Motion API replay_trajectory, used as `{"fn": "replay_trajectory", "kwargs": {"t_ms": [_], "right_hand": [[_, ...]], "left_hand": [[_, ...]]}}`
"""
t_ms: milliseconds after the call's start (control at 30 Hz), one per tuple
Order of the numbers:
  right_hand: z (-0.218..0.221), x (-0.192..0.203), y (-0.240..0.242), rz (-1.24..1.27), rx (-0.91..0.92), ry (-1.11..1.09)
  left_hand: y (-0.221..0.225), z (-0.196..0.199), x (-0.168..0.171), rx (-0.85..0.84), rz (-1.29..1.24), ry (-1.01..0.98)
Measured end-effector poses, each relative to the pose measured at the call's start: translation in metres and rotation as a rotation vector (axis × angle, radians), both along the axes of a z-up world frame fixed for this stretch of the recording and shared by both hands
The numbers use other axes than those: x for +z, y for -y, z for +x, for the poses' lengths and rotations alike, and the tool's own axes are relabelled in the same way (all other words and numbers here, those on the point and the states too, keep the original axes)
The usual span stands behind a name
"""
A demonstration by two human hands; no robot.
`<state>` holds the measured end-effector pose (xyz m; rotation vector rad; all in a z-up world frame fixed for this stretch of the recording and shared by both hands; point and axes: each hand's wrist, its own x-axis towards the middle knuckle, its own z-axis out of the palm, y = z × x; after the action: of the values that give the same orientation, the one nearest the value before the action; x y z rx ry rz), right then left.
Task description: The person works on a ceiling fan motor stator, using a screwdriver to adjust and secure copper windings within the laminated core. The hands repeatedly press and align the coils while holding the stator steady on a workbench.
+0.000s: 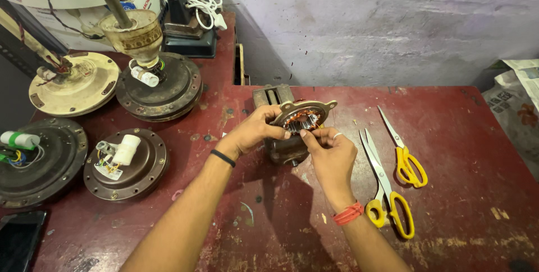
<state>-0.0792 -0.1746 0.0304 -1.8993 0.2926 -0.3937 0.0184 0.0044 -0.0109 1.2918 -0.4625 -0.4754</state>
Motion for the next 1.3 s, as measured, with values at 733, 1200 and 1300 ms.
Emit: {"fn": "replay_trajectory", "kwargs": {"t_ms": [733, 1200, 1300], "right_hand": [[0.006, -0.014, 0.008, 0.14, 0.021, 0.056], [-0.004, -0.011, 0.014, 0.152, 0.066, 0.104], [-0.008, -0.011, 0.011, 0.122, 0.097, 0.146]], "left_hand": [[0.016, -0.023, 0.009, 0.207, 0.077, 0.329], [0.039, -0.054, 0.036, 0.59, 0.249, 0.4], [0.039, -0.055, 0.037, 0.592, 0.254, 0.392]]}}
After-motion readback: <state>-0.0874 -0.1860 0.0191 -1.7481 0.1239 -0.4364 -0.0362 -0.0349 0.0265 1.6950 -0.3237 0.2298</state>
